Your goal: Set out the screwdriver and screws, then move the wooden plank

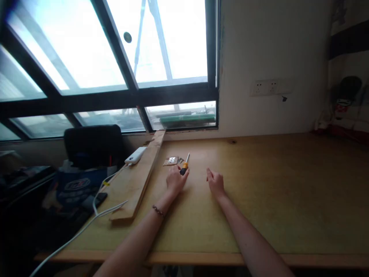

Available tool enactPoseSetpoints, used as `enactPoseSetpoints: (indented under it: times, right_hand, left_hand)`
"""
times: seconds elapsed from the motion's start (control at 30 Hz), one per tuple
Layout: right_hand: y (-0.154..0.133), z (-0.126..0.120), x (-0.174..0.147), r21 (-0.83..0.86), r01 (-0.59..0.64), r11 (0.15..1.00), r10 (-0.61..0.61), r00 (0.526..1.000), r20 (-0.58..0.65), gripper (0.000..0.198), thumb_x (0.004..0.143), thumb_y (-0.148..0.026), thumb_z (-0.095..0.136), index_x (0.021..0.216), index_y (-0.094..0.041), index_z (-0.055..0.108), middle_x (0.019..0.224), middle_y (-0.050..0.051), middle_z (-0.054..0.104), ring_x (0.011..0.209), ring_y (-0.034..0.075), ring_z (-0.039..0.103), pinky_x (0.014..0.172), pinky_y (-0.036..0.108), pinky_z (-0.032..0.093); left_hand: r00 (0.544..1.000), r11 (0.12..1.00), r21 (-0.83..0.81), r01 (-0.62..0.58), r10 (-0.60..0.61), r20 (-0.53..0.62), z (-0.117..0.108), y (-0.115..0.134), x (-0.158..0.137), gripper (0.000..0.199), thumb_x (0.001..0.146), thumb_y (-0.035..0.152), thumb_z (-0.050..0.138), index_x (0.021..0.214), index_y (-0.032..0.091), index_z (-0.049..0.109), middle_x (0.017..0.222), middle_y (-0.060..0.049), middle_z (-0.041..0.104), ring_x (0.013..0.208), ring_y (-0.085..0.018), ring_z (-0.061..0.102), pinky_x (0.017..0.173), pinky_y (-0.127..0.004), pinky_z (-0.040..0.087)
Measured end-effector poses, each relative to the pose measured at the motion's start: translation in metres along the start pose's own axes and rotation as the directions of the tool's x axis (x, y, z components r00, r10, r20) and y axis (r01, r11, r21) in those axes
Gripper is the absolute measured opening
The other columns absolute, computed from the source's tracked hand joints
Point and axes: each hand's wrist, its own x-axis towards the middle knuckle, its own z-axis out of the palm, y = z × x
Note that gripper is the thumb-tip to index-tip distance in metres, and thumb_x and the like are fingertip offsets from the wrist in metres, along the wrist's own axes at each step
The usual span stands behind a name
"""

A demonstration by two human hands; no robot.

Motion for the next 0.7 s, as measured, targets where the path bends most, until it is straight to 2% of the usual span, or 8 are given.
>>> enactPoseSetpoints:
  times: [0.07,0.13,0.4,0.57,0.63,0.7]
  right_hand:
    - [-0.001,0.000,-0.002,-0.029,0.036,0.999,-0.035,0.999,0.032,0.052,0.085,-0.052,0.033,0.046,-0.019,0.043,0.041,-0.002,0.041,0.042,0.011,0.043,0.049,0.023,0.027]
    - [-0.004,0.000,-0.004,-0.058,0.074,0.996,-0.070,0.995,0.067,0.051,0.086,-0.050,0.034,0.046,-0.018,0.043,0.042,-0.002,0.042,0.043,0.011,0.044,0.050,0.023,0.026]
    - [-0.009,0.001,-0.007,-0.098,0.132,0.986,-0.119,0.985,0.126,0.051,0.087,-0.047,0.034,0.046,-0.018,0.045,0.042,-0.002,0.043,0.043,0.011,0.043,0.050,0.024,0.025]
    - [-0.008,0.003,-0.006,-0.031,0.113,0.993,-0.109,0.987,0.119,0.052,0.085,-0.050,0.036,0.046,-0.018,0.048,0.041,-0.002,0.043,0.043,0.011,0.041,0.048,0.023,0.027]
    - [-0.008,0.005,-0.004,0.061,0.040,0.997,-0.048,0.988,0.145,0.049,0.082,-0.053,0.038,0.052,-0.018,0.053,0.045,-0.001,0.049,0.045,0.012,0.045,0.049,0.023,0.031]
    - [-0.008,0.008,-0.002,0.197,-0.067,0.978,0.027,0.980,0.198,0.045,0.079,-0.056,0.042,0.067,-0.017,0.059,0.059,0.002,0.058,0.054,0.014,0.052,0.052,0.022,0.038]
  left_hand:
    - [0.993,0.991,0.107,0.086,-0.094,0.069,0.006,-0.006,0.003,0.048,0.074,0.055,0.046,0.092,0.012,0.055,0.090,-0.014,0.058,0.087,-0.028,0.055,0.073,-0.037,0.043]
    - [0.983,0.979,0.165,0.121,-0.141,0.119,0.012,-0.007,0.004,0.051,0.074,0.056,0.045,0.095,0.011,0.055,0.091,-0.015,0.059,0.088,-0.029,0.056,0.071,-0.036,0.043]
    - [0.962,0.973,0.199,0.117,-0.161,0.222,0.011,-0.007,0.006,0.045,0.077,0.051,0.041,0.092,0.012,0.059,0.093,-0.016,0.062,0.088,-0.029,0.058,0.068,-0.035,0.042]
    - [0.951,0.980,0.089,0.178,-0.195,0.241,0.005,-0.006,0.008,0.046,0.079,0.053,0.037,0.084,0.014,0.061,0.084,-0.015,0.065,0.078,-0.028,0.061,0.060,-0.032,0.039]
    - [0.956,0.986,-0.034,0.164,-0.150,0.253,0.004,0.000,0.005,0.047,0.081,0.052,0.034,0.079,0.014,0.062,0.079,-0.013,0.065,0.073,-0.025,0.060,0.058,-0.029,0.037]
    - [0.960,0.964,-0.233,0.125,-0.059,0.274,0.004,0.009,-0.003,0.048,0.083,0.052,0.033,0.076,0.014,0.062,0.073,-0.010,0.065,0.068,-0.021,0.059,0.056,-0.027,0.036]
